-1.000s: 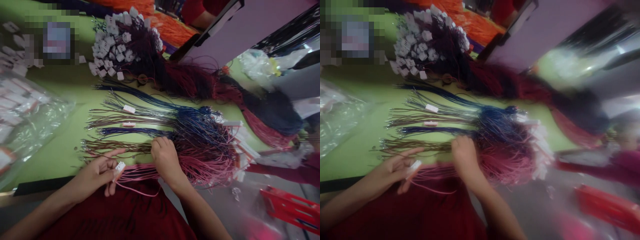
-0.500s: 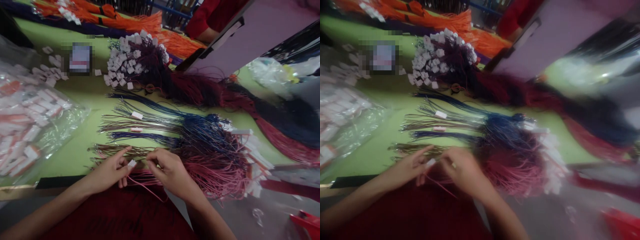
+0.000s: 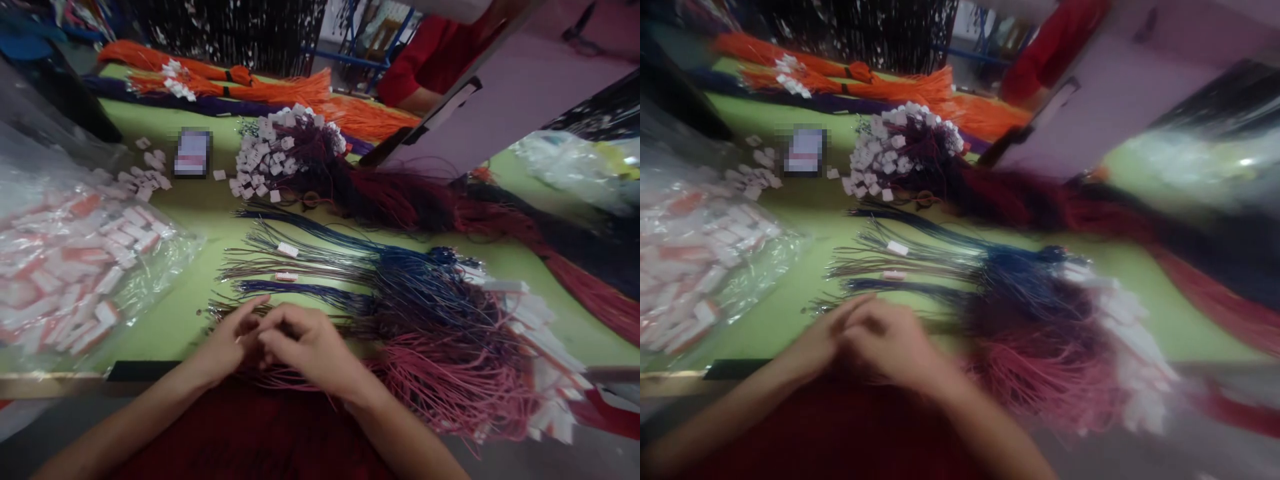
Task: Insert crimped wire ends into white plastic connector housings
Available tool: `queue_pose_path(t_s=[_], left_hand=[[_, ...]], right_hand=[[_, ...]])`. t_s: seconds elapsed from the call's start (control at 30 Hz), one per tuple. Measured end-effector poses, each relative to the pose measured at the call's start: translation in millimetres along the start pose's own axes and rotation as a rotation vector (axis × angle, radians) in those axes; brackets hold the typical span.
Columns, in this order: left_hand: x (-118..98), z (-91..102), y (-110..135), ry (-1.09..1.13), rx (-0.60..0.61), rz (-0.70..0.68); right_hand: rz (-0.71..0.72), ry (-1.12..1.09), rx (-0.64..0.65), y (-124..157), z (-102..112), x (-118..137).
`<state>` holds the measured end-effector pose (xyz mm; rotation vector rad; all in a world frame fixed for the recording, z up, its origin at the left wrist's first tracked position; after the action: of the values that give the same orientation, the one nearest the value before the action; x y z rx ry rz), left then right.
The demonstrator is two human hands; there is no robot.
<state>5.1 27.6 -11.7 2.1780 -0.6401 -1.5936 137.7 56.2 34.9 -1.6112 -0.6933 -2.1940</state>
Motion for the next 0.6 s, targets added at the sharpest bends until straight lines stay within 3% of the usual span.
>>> queue_pose_path(t_s=[0.07, 0.13, 0.23, 0.47, 0.6], left_hand=[[4, 4.4, -2, 0.056, -0.050, 0.101], [6, 8.1, -3, 0.110, -0.099, 0.129], [7, 9.4, -5, 0.172, -0.128, 0.096], [11, 8.7, -6, 0.231, -0.054, 0.137], [14, 10.1, -6, 0.251, -0.028, 0.135]], right_hand=[[-0.107, 0.023, -0.194, -3, 9, -21], [-0.134, 0.102, -0.303, -2, 17, -36], [-0.089, 0.193, -0.314, 2, 19, -45], [0.018, 0.378, -0.339, 2, 15, -40], [0.009, 0.408, -0.348, 0, 16, -38]])
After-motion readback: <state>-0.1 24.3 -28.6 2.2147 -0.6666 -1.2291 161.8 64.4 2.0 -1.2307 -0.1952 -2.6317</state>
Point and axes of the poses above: each hand's wrist, its own y-axis away from the middle knuckle, its own z-axis out of the back of the hand, x = y × z, the point moved 2 cm from there along -y, towards the middle knuckle, and after that the axes turned 2 degrees about y, right-handed, at the moved point
